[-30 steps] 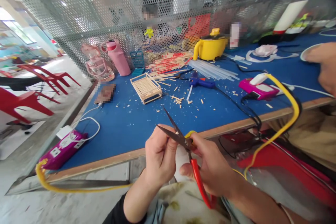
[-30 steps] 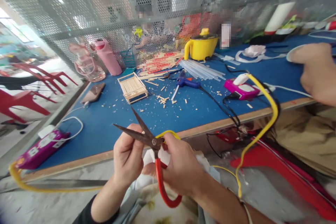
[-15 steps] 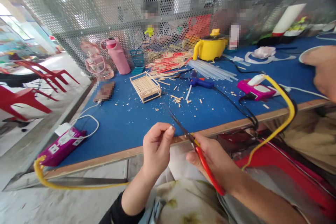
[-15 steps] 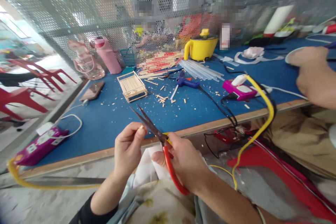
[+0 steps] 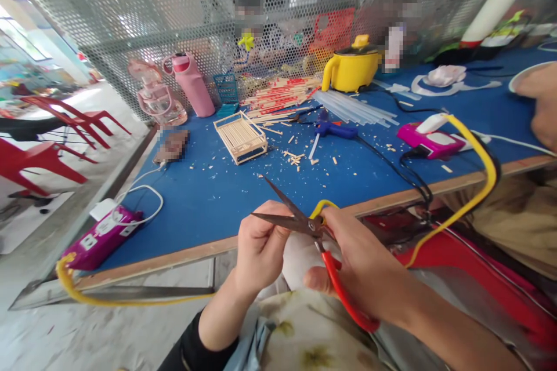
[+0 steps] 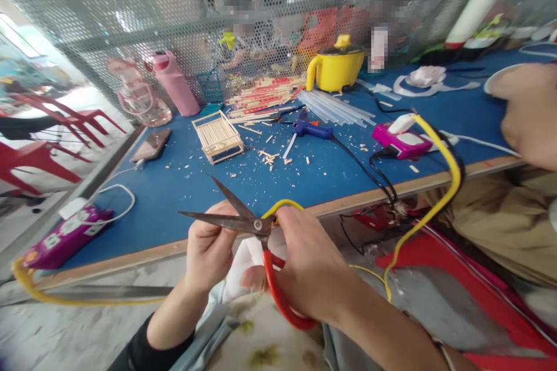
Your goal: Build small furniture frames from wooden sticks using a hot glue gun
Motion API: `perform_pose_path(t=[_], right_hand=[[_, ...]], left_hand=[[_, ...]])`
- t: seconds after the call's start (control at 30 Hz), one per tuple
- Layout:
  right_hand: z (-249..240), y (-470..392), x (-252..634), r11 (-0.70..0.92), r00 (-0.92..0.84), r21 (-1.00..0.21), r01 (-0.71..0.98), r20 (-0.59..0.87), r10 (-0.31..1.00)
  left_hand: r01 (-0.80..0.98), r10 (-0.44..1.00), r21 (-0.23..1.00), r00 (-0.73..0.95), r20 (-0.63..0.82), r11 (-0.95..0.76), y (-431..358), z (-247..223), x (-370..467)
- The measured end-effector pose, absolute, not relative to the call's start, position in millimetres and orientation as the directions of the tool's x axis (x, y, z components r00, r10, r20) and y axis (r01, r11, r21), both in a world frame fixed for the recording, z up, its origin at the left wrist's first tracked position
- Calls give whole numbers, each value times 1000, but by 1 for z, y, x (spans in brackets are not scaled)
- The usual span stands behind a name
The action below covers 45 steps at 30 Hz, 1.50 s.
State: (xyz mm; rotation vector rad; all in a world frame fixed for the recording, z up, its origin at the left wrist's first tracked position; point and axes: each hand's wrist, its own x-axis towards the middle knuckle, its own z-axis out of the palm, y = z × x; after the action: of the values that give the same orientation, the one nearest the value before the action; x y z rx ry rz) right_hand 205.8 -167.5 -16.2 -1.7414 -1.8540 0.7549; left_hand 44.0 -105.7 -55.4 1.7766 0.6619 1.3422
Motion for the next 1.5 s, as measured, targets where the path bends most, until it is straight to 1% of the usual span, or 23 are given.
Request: perform_pose_path(t=[0.17, 0.27, 0.47, 0.57, 0.67, 0.8, 0.9, 1.03, 1.13, 1.2, 1.3, 1.4, 1.5], right_hand=[[-25, -167, 210, 170, -117, -603, 779, 126, 985], [-26, -164, 212, 210, -135, -568, 795, 171, 976], [-25, -161, 214, 216, -146, -560, 800, 166, 975], [-26, -163, 215, 200, -137, -554, 808, 154, 979], [-28, -162, 217, 194, -146, -551, 812, 130, 981], [-36, -161, 222, 138, -103, -520, 843, 96, 990], [-43, -161, 222, 91, -84, -530, 843, 37, 996], [-40, -162, 218, 2, -26, -539, 842, -38, 999], [-29, -163, 232, -123, 102, -461, 879, -71, 992], [-20, -163, 252, -242, 229, -376, 895, -80, 970], [-7, -161, 288, -402, 387, -221, 889, -111, 916], [4, -147, 310, -463, 449, -56, 885, -170, 878], [10, -116, 318, -452, 456, 68, 889, -218, 863]], left_hand=[[-65, 756, 807, 314, 574, -587, -103, -55, 42], [-30, 723, 775, 339, 602, -631, -102, -52, 41], [11, 658, 704, 367, 658, -710, -99, -48, 37], [10, 646, 697, 384, 660, -717, -98, -50, 36], [10, 663, 717, 392, 638, -697, -99, -50, 36], [19, 695, 754, 402, 596, -657, -101, -48, 37], [47, 716, 771, 410, 565, -636, -102, -48, 37], [67, 788, 837, 382, 482, -544, -101, -51, 37], [124, 842, 864, 328, 428, -488, -100, -53, 35], [164, 867, 875, 307, 393, -455, -99, -54, 33], [180, 892, 906, 326, 313, -383, -98, -54, 31], [187, 897, 924, 363, 251, -334, -96, -51, 33], [268, 881, 895, 415, 226, -356, -90, -40, 37]])
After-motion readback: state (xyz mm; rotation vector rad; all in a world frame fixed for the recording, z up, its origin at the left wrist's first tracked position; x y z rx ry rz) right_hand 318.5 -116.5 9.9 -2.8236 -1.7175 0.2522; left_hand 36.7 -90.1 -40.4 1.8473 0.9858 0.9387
